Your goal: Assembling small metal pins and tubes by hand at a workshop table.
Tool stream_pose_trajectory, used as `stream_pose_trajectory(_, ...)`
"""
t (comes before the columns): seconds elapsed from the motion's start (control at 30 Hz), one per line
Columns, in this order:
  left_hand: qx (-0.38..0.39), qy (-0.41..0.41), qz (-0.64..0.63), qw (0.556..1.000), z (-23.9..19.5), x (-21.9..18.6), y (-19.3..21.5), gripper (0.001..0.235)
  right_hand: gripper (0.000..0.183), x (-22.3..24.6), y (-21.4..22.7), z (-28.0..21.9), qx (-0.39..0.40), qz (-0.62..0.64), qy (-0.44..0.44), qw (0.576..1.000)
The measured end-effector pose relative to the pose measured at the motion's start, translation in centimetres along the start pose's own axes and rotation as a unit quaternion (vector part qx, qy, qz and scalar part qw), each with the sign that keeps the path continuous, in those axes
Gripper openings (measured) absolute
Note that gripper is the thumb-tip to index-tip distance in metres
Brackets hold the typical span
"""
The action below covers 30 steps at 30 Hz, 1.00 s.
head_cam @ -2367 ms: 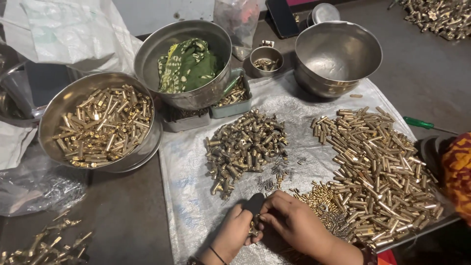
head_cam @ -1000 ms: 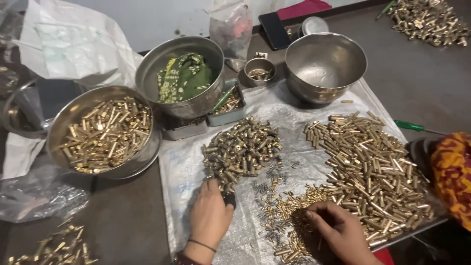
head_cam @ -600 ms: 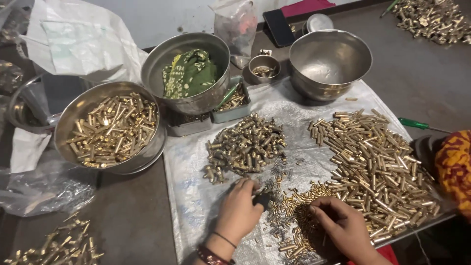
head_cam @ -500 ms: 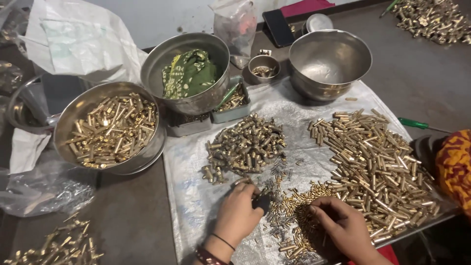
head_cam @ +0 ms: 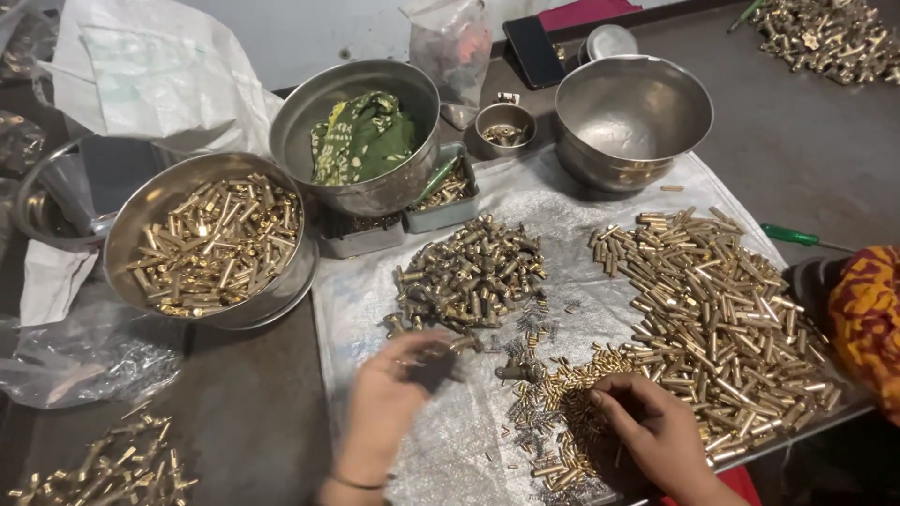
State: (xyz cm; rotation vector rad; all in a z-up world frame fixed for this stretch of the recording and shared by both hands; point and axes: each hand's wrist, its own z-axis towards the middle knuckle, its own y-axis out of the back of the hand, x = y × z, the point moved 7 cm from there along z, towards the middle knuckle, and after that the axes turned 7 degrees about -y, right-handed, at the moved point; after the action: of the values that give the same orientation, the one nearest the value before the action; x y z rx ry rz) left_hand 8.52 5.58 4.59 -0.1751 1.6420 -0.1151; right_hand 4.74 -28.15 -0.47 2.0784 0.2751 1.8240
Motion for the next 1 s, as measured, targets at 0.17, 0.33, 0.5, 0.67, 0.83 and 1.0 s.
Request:
stream_pose_trajectory(0.17,-0.06,-0.132,-0.21,0.967,-1.0,-5.0,5.5,0.02,0.02,9.5,-3.8,-0.7,0.056,-0.126,0.18,0.974)
stream_pose_trajectory(0.33,-0.165,-0.076,-0.259,0.949,-0.7,0.5,8.0,0.019,0.03,18.3,-12.2,-1.5,0.18,-0.195,0.398,0.878)
stream_pose_trajectory(0.5,-0.242,-0.016,-0.112,0.964,-0.3,10.1,12.4,0.025,0.04,17.2,-21.0,-0.4,0.156,-0.349,0.516,0.766)
stream_pose_trajectory(0.67,-0.209,0.005,-0.051,0.977,0.6,11.0,12.1,0.026,0.04,16.9,-22.2,-0.8,0.071,-0.413,0.576,0.702)
stream_pose_trajectory(0.83,-0.212,0.025,-0.061,0.975,1.0,9.5,11.1,0.029,0.034,16.2,-20.9,-1.2,0.082,-0.384,0.578,0.715)
stream_pose_trajectory(1.0,-0.205,0.022,-0.057,0.977,0.9,9.0,11.0,0.03,0.023,15.1,-19.8,-1.3,0.128,-0.378,0.544,0.738)
